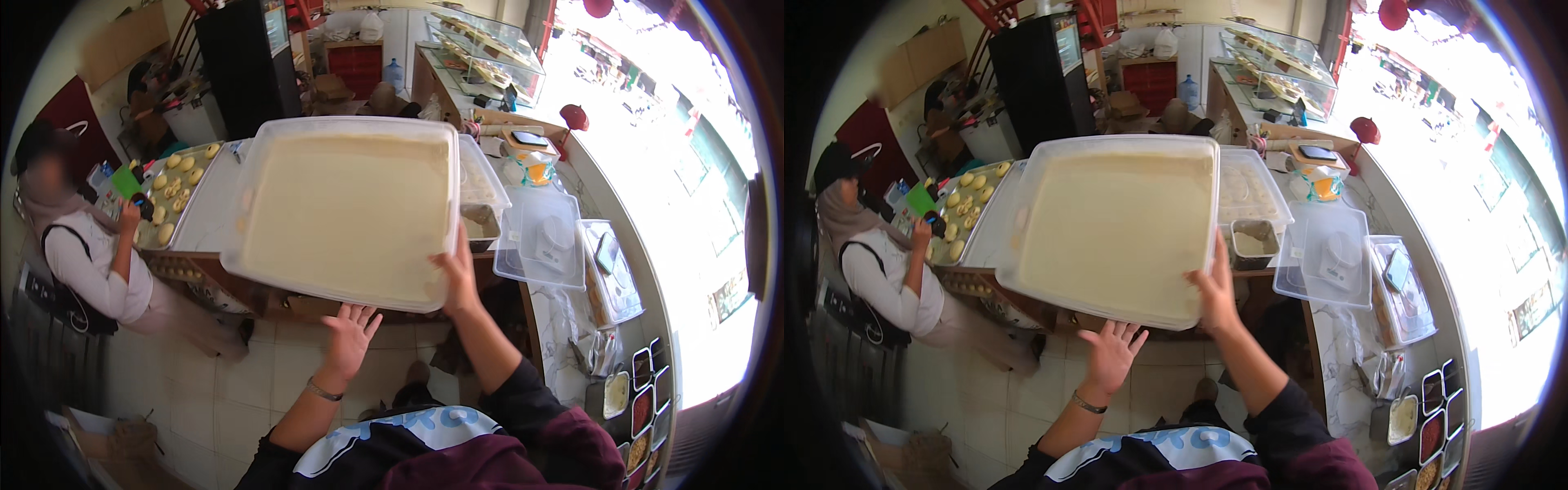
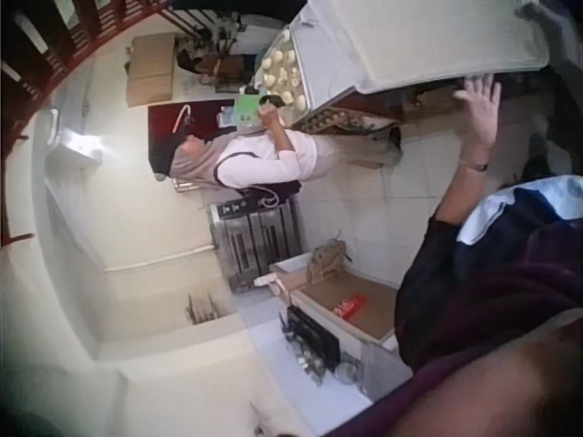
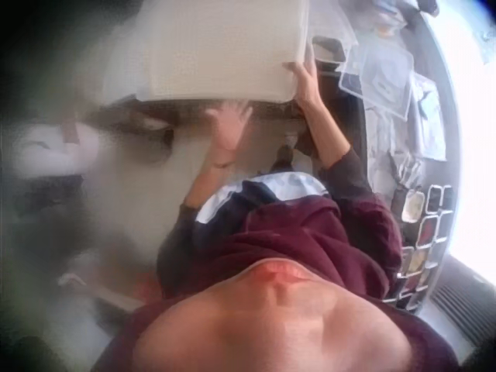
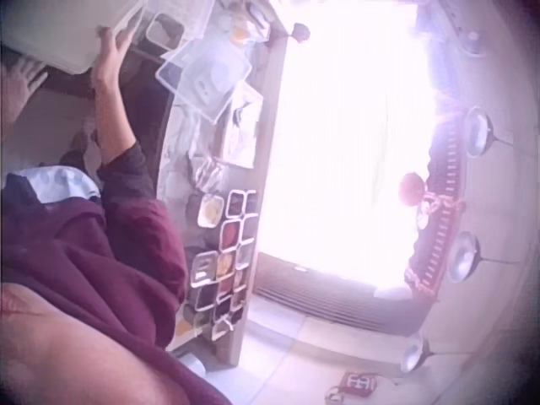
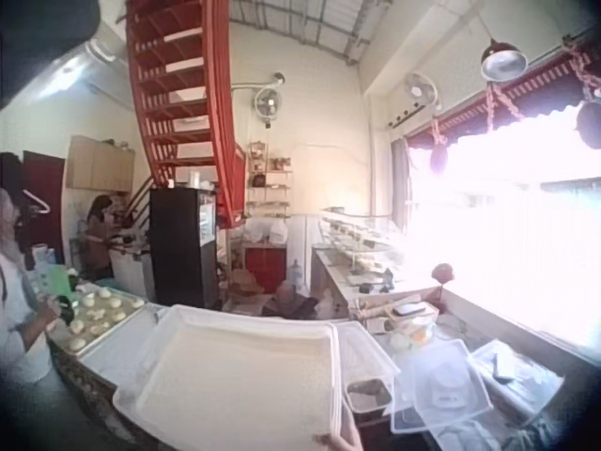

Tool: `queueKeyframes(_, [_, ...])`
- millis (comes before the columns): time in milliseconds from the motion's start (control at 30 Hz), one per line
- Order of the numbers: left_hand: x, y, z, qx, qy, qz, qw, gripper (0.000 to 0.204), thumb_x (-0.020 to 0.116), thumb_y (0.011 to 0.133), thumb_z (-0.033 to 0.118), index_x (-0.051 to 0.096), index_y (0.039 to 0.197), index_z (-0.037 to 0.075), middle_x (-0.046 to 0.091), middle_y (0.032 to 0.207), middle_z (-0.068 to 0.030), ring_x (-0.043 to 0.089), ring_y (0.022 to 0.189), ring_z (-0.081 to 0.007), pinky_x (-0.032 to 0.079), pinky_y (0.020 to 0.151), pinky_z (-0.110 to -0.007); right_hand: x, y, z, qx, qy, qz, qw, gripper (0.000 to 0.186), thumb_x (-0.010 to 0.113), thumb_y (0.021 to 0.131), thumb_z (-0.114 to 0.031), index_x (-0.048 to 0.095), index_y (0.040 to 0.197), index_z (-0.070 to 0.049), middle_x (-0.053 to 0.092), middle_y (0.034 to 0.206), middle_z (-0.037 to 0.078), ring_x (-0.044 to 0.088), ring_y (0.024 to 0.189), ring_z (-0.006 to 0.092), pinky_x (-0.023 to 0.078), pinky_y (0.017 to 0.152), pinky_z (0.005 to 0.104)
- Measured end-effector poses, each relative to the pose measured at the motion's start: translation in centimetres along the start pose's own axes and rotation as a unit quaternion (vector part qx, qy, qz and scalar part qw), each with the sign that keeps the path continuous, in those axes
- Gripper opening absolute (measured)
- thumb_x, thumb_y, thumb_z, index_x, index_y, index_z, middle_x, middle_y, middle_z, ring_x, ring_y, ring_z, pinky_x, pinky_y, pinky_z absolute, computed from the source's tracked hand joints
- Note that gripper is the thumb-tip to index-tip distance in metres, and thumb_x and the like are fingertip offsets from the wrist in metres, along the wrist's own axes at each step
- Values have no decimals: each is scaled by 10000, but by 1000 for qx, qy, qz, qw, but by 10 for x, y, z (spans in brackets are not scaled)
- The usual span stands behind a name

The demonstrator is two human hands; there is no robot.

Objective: The person takes balls of dough from a tray, shapes them into rings by hand, and places them into a container of white powder.

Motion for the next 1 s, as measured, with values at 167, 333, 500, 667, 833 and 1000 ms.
queueKeyframes(167, [-107,-86,31,97,-255,76,959,1109,329,658,822,19,1404,63,39,1472,-69,1,1357,-237,-20,1092,-428,0,-3,-100,56,-207,-72,974,719,519,656,-137,328,1337,-10,501,1163,102,459,1057,172,362,866,264])
queueKeyframes(333, [-148,-152,-14,7,-239,228,944,998,326,702,792,184,1389,82,202,1440,-54,139,1335,-243,64,1082,-435,50,-19,-96,104,-326,-215,915,672,552,698,-109,340,1328,-6,545,1086,108,504,942,166,373,858,273])
queueKeyframes(500, [-128,-165,-21,-31,-224,97,969,835,300,785,720,305,1344,99,357,1359,-66,275,1277,-267,182,1043,-475,74,-35,-69,142,-396,-262,869,626,581,727,-150,380,1306,-24,553,1010,96,507,892,142,381,826,288])
queueKeyframes(667, [-145,-178,4,13,-192,155,969,856,301,798,703,207,1386,88,247,1427,-74,196,1318,-257,155,1051,-457,8,-23,-60,137,-283,-130,940,523,519,745,-168,441,1248,-51,542,930,67,504,874,155,387,809,278])
queueKeyframes(833, [-168,-183,19,54,-109,209,970,800,345,826,645,183,1398,109,268,1423,-40,239,1299,-215,187,1030,-421,-74,-26,-29,81,-34,75,993,512,498,751,-208,413,1237,-69,497,1012,63,478,956,185,372,854,308])
queueKeyframes(1000, [-175,-174,11,50,-107,290,950,719,398,836,589,262,1367,123,379,1330,-21,351,1201,-189,251,968,-392,-92,-37,31,-68,56,189,978,620,538,772,-281,292,1305,-83,418,1179,93,420,1091,239,344,923,376])
Point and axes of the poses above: each hand's wrist, its own y-axis towards the middle knuckle, its own x-axis out of the palm, z = x × y, the point moved 3 cm from there along y, towards the middle knuckle
